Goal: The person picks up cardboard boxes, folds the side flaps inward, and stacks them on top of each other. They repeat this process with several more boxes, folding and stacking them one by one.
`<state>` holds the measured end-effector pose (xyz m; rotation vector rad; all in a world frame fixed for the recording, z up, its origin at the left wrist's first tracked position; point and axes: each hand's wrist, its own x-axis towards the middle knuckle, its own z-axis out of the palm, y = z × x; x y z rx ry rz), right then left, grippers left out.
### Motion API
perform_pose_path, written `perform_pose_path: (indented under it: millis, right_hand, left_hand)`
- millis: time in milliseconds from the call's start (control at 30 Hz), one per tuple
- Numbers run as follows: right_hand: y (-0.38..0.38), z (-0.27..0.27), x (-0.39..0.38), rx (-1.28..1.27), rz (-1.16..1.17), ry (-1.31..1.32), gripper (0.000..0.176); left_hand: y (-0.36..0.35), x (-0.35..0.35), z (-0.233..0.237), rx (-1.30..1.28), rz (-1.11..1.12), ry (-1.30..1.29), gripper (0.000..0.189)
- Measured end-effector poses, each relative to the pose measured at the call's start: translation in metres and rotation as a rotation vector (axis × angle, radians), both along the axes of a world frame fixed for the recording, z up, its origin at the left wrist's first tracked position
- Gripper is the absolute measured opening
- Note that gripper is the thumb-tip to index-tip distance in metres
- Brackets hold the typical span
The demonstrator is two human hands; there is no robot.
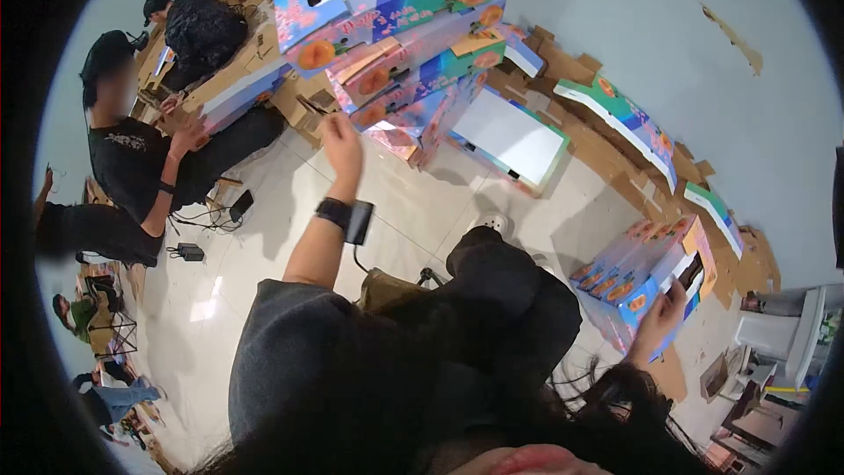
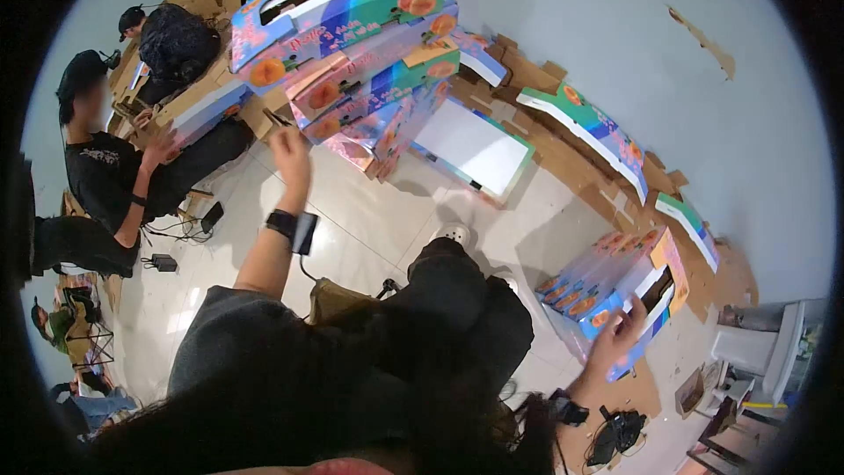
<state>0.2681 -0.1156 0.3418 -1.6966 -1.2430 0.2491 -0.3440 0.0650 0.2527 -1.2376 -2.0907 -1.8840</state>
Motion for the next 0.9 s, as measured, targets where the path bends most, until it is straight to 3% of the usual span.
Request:
perform_pose_path:
  millis: [67,100,133,233,333,467,633,733,833,900]
  right_hand:
    - [0.018,0.013,-0.056,0.019,0.215,-0.335,0.033]
    - [0.023,0.013,-0.071,0.001,0.304,-0.524,0.033]
    - [0.026,0.02,-0.093,0.002,0.356,-0.509,0.032]
    - [0.021,0.036,-0.129,-0.02,0.46,-0.44,0.03]
    - [0.008,0.029,-0.129,-0.053,0.472,-0.394,0.029]
    - [-0.023,0.033,-0.113,-0.095,0.382,-0.471,0.026]
    - [-0.054,0.021,-0.094,-0.121,0.285,-0.523,0.026]
    - [-0.061,0.02,-0.098,-0.108,0.258,-0.516,0.025]
    - [-0.061,0.025,-0.102,-0.067,0.273,-0.525,0.024]
    - [-0.057,0.027,-0.104,-0.071,0.296,-0.506,0.024]
  left_hand:
    - [0.016,-0.053,0.019,0.134,0.21,-0.138,0.033]
    - [0.022,-0.078,0.034,0.106,0.111,-0.502,0.044]
    - [0.027,-0.092,0.064,0.078,0.002,-0.862,0.056]
    - [0.047,-0.111,0.122,-0.169,-0.161,-1.051,0.078]
    - [0.068,-0.13,0.143,-0.439,-0.262,-1.057,0.089]
    - [0.062,-0.097,0.185,-0.443,-0.178,-0.907,0.072]
    - [0.077,-0.14,0.17,-0.568,-0.588,-1.053,0.058]
    - [0.074,-0.114,0.189,-0.394,-0.535,-1.082,0.055]
    - [0.039,-0.067,0.223,-0.317,-0.687,-1.036,0.064]
    - [0.038,-0.064,0.214,-0.3,-0.699,-1.039,0.059]
